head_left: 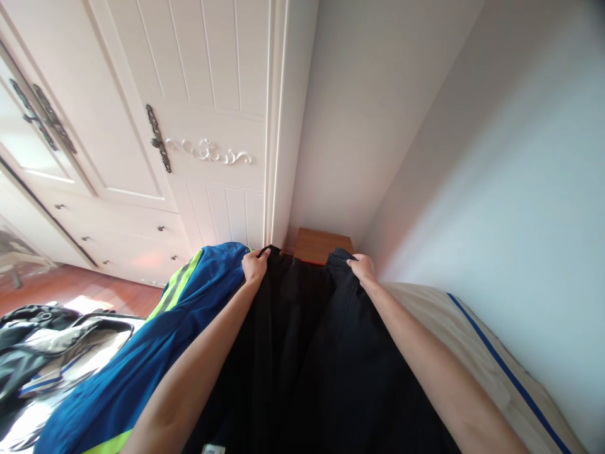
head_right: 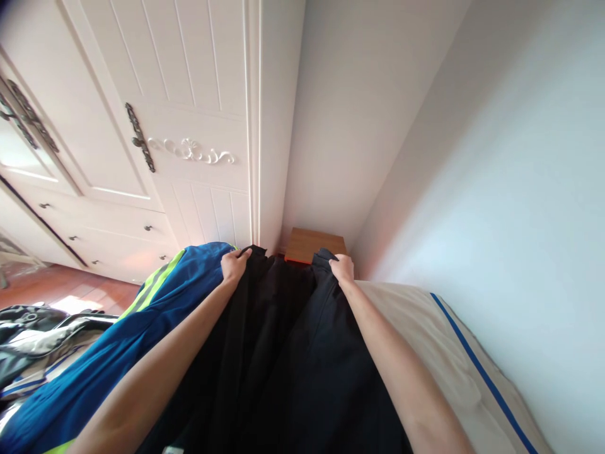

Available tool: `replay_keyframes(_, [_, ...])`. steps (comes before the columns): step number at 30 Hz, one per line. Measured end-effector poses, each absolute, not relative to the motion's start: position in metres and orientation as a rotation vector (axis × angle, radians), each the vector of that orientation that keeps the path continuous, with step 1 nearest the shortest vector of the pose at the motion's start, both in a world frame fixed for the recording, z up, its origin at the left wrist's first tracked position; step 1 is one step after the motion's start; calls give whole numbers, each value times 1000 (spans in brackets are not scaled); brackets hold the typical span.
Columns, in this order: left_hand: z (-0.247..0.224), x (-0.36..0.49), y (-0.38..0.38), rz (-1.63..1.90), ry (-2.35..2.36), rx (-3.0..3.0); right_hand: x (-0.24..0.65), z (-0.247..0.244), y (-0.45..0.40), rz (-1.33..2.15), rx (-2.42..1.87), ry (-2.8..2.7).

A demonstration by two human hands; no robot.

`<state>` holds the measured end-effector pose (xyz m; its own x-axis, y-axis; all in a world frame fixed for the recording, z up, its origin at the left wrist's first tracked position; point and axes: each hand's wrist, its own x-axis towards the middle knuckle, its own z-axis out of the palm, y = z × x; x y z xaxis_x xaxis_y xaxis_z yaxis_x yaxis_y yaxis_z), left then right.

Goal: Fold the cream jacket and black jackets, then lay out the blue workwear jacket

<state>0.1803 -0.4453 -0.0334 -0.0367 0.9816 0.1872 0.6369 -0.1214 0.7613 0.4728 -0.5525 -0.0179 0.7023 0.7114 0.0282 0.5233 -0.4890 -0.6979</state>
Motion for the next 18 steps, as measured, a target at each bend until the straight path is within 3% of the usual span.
replay_keyframes(4, [23,175,-481,1383,1550,1756,467,24,-576,304,-1886,-857])
replay_keyframes(7, [66,154,-537,1892,1196,1713,445,64,-611,314,-1575,-826])
replay_keyframes(9, [83,136,-583,2032,1062,1795,424,86,-644,422,-1262,-773])
replay_keyframes(13, [74,112,-664,1821,775,2076,383,98,-713,637,-1072,-717])
replay_keyframes(18, [8,116,-716,1226,759,2156,352,51,-765,873,-1144,-617])
